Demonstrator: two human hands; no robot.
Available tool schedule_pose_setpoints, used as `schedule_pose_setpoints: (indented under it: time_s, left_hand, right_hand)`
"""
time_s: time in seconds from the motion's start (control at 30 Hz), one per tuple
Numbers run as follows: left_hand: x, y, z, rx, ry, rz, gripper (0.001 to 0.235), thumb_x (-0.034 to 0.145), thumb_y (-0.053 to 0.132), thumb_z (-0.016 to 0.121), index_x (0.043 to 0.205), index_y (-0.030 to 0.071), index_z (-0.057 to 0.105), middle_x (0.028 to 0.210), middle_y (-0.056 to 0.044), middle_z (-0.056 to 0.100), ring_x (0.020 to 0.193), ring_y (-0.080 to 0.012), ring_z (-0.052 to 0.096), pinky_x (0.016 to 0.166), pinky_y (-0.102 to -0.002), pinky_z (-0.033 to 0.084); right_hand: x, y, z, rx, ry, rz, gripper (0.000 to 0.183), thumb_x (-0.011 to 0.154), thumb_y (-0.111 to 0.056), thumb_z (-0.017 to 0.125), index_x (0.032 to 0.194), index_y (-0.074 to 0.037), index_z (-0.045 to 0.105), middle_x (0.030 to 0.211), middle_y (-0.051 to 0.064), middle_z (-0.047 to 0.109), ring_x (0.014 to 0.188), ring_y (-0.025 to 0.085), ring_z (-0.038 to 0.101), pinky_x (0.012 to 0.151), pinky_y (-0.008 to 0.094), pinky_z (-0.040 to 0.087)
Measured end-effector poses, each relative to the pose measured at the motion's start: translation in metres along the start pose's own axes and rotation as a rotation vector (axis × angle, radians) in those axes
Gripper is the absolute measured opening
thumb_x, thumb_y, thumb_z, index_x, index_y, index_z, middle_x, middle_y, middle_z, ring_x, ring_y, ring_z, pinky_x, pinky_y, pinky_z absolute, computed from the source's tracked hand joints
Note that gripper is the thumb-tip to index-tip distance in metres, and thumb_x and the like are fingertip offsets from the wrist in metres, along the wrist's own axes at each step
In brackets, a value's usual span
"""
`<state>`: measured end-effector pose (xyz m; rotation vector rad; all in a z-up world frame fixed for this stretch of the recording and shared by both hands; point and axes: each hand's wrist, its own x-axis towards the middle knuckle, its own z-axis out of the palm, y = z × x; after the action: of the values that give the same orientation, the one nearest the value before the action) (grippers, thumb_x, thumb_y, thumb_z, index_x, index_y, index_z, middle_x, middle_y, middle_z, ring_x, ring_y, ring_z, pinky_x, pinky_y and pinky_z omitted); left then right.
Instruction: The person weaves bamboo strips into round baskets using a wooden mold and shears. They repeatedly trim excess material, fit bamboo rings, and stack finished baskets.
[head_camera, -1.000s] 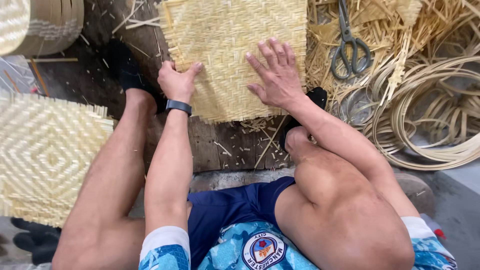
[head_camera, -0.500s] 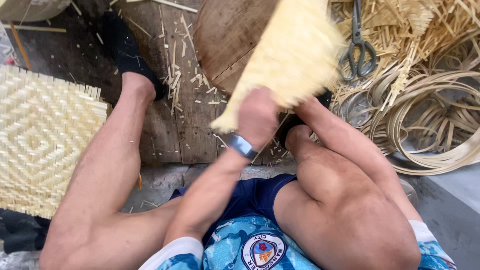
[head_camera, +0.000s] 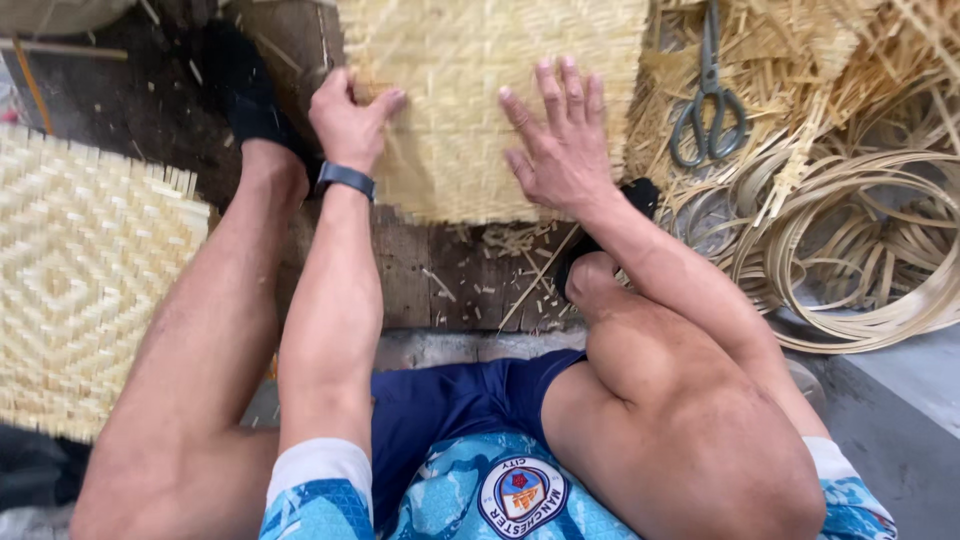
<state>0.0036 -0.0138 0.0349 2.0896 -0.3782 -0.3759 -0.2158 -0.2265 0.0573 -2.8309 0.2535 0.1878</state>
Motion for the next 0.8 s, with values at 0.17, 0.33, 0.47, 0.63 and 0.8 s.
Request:
schedule_pose_setpoints:
  time_s: [0.17, 0.33, 0.47, 0.63, 0.8]
  left_hand:
    - [0.007, -0.029, 0.000, 0.106, -0.087, -0.005, 0.034, 0.072, 0.018, 0.099, 0.091, 0.000, 0.077, 0.074, -0.005, 0.068, 0.065, -0.0099, 0.054, 0.060, -0.030, 0.047]
    - [0.010, -0.043, -0.005, 0.372, -0.059, 0.054, 0.062, 0.076, 0.032, 0.106, 0.074, -0.007, 0.058, 0.068, -0.007, 0.046, 0.064, -0.0133, 0.037, 0.053, -0.035, 0.035]
    - [0.018, -0.046, -0.008, 0.275, -0.084, 0.085, 0.051, 0.077, 0.026, 0.108, 0.081, -0.004, 0.067, 0.070, -0.003, 0.057, 0.064, -0.0095, 0.043, 0.054, -0.032, 0.039]
    - [0.015, -0.050, -0.008, 0.063, -0.143, -0.045, 0.038, 0.081, 0.018, 0.100, 0.096, -0.005, 0.073, 0.088, -0.003, 0.072, 0.073, -0.0055, 0.059, 0.064, -0.024, 0.050]
    - [0.014, -0.053, -0.008, 0.038, -0.153, -0.058, 0.037, 0.085, 0.014, 0.096, 0.107, -0.007, 0.076, 0.097, -0.005, 0.075, 0.079, -0.0060, 0.064, 0.070, -0.023, 0.052]
  right_hand:
    - [-0.003, 0.002, -0.002, -0.021, 0.117, -0.041, 0.077, 0.113, -0.048, 0.064, 0.174, -0.028, 0.022, 0.174, 0.023, 0.005, 0.160, 0.040, -0.002, 0.128, 0.054, -0.010]
    - [-0.010, 0.015, 0.002, 0.187, 0.145, 0.008, 0.072, 0.102, -0.042, 0.068, 0.163, -0.019, 0.037, 0.168, 0.025, 0.021, 0.157, 0.040, 0.012, 0.126, 0.054, -0.003]
    - [-0.067, 0.075, -0.007, 0.260, 0.632, 0.264, 0.060, 0.099, -0.027, 0.080, 0.150, -0.019, 0.051, 0.156, 0.009, 0.047, 0.152, 0.028, 0.039, 0.130, 0.044, 0.017]
    - [-0.231, 0.271, -0.078, 0.003, 1.000, 0.907, 0.079, 0.094, -0.024, 0.083, 0.153, -0.004, 0.035, 0.154, 0.024, 0.043, 0.145, 0.039, 0.043, 0.120, 0.049, 0.035]
    - [-0.365, 0.382, -0.119, -0.341, 0.681, 1.207, 0.099, 0.087, -0.025, 0.086, 0.158, 0.003, 0.022, 0.152, 0.034, 0.037, 0.139, 0.048, 0.037, 0.116, 0.061, 0.026]
